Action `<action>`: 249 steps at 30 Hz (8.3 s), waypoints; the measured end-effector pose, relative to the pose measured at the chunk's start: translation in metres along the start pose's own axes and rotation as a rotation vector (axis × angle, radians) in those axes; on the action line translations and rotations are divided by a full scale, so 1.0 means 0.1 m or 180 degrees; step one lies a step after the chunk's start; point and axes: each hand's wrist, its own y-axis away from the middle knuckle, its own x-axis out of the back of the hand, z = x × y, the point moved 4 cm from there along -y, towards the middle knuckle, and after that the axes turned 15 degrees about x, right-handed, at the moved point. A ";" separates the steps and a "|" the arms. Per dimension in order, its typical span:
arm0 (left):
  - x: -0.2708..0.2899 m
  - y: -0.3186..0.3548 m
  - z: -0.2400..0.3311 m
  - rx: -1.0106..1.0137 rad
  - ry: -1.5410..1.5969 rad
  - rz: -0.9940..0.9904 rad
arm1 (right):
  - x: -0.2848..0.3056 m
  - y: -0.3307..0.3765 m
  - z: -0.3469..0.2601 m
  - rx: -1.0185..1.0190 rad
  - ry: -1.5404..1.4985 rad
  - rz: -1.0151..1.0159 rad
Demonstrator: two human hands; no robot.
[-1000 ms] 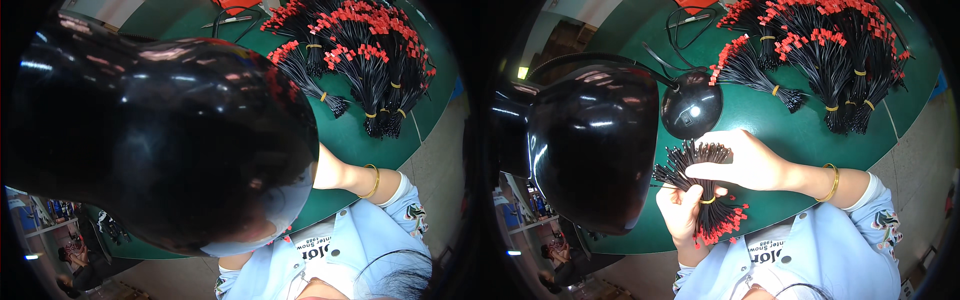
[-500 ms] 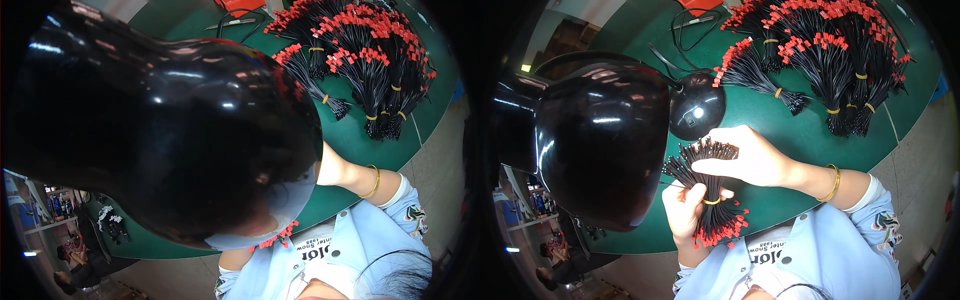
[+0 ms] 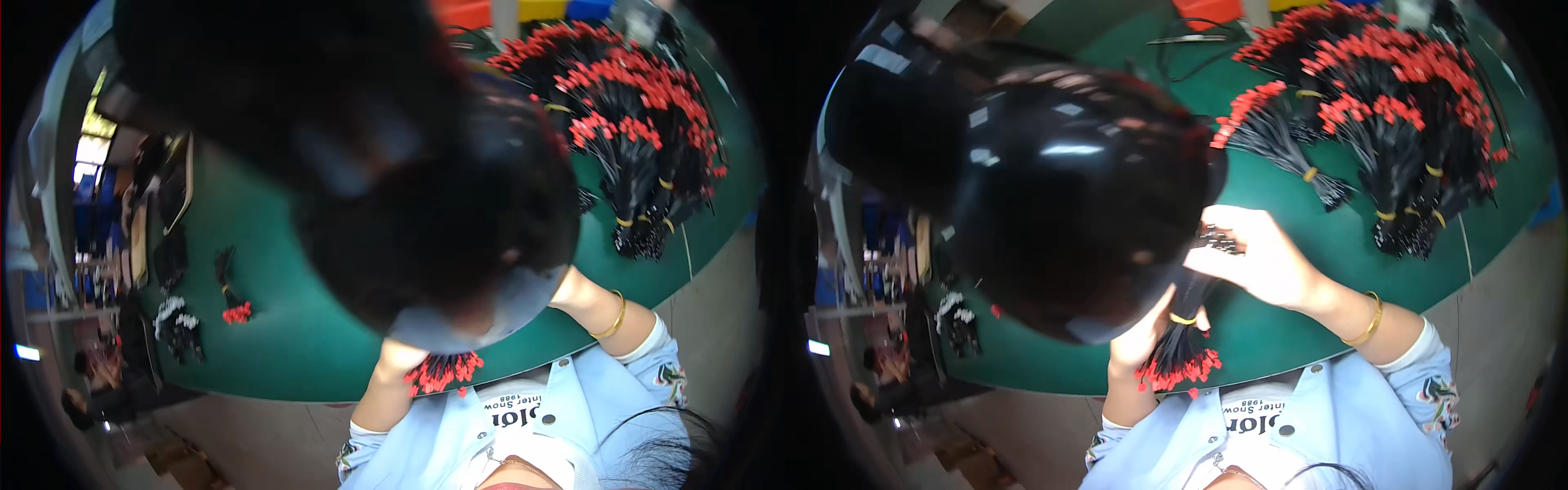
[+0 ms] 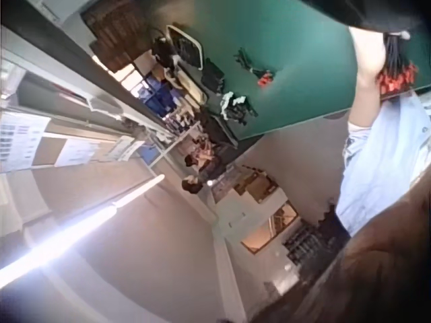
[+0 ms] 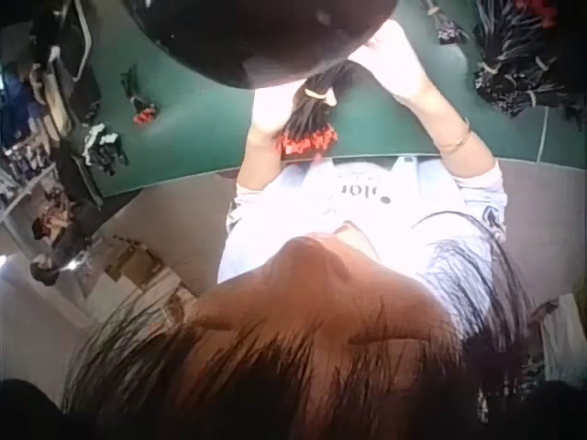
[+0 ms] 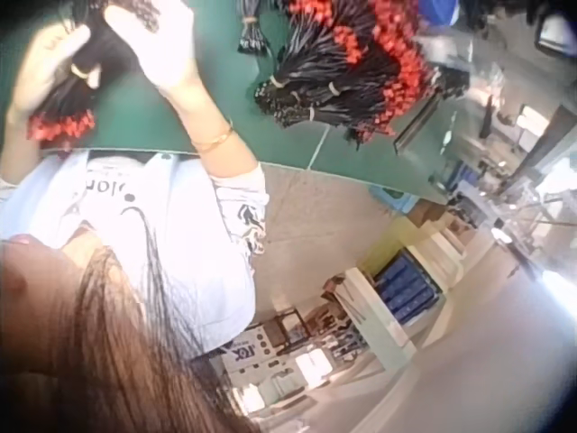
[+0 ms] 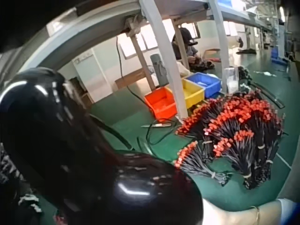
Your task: The person takes bundles of wires, attaches red components to the ends under a desk lamp, and places the completed bundles on the table.
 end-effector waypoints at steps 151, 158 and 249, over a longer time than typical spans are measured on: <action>-0.02 -2.09 1.21 -0.1421 -0.5720 0.2576 | 0.36 1.17 0.06 0.2002 0.0639 -0.3260; 0.07 -2.05 1.20 -0.1376 -0.5741 0.2610 | 0.39 1.20 0.13 0.1678 0.0338 -0.3174; -0.37 -0.07 0.20 -0.1518 -0.2980 0.0659 | 0.96 1.00 -1.30 0.3670 0.2424 0.3074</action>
